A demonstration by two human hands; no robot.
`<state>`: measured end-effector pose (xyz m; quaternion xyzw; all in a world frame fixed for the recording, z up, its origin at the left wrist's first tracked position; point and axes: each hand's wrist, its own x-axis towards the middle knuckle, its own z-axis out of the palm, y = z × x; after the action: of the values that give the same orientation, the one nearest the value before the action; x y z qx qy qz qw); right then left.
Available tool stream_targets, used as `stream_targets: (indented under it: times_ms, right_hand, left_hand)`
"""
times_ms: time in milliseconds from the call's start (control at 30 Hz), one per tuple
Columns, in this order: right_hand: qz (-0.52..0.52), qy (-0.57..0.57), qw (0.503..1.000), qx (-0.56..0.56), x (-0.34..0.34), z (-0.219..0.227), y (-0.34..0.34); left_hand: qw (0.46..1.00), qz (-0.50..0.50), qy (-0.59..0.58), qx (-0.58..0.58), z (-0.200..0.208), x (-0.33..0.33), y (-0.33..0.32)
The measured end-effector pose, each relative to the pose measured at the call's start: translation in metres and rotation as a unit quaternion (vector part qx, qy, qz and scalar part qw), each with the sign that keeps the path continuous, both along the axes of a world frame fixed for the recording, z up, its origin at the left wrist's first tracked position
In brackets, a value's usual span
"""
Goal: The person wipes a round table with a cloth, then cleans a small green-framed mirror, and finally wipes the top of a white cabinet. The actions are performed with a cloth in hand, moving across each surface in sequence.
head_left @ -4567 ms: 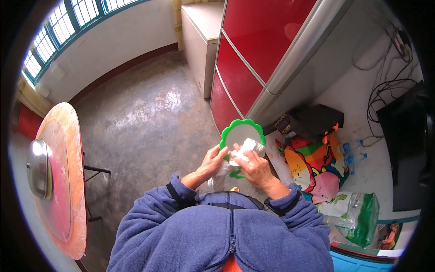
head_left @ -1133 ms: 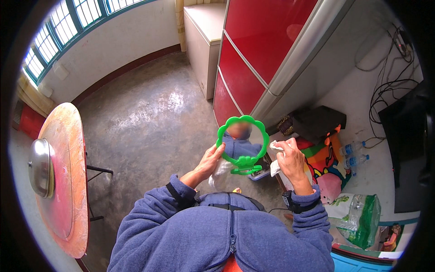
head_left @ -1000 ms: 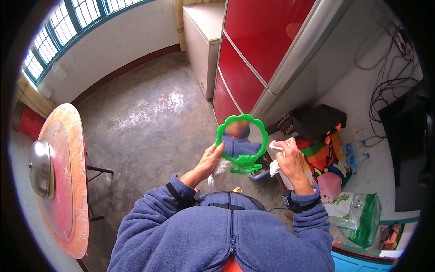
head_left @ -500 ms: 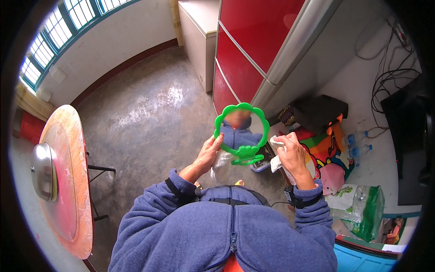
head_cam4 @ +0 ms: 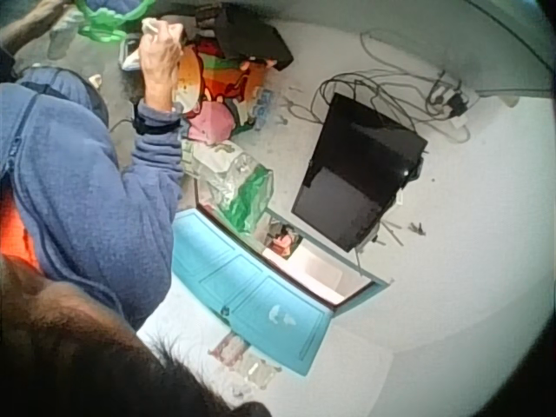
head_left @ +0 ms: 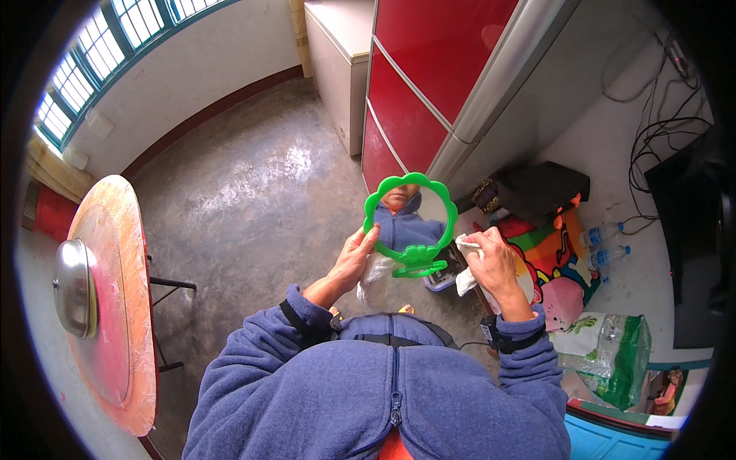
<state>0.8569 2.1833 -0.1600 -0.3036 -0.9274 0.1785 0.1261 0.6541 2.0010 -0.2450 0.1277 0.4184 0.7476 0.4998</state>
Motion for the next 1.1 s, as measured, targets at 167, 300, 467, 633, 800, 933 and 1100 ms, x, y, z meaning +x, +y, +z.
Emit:
stream_targets:
  times_ms: [167,300,467,633,800,933,1100]
  right_hand:
    - [0.003,0.005,1.000,-0.014,0.002,-0.008,-0.002]
    - [0.022,0.013,0.997,-0.076,0.004,-0.015,-0.004]
    - [0.012,-0.001,0.983,-0.184,0.011,-0.023,-0.011]
    - [0.010,0.019,0.977,-0.213,0.023,-0.028,-0.011]
    - [-0.030,0.050,0.963,-0.262,0.040,-0.029,-0.003]
    - [-0.041,0.087,0.953,-0.287,0.054,-0.026,0.005]
    - [-0.046,0.106,0.949,-0.293,0.064,-0.020,0.013]
  left_hand:
    - [1.000,0.009,0.001,-0.004,0.003,0.002,0.000]
    - [1.000,0.012,0.020,-0.016,0.005,0.004,0.000]
    - [0.999,-0.015,0.024,-0.019,-0.008,0.006,0.002]
    - [0.998,-0.037,0.039,-0.030,-0.025,0.009,0.012]
    - [0.999,-0.039,0.016,-0.032,-0.025,0.018,0.031]
    - [0.998,-0.058,0.017,-0.012,-0.020,0.023,0.047]
    - [0.997,-0.070,0.034,-0.002,-0.020,0.028,0.061]
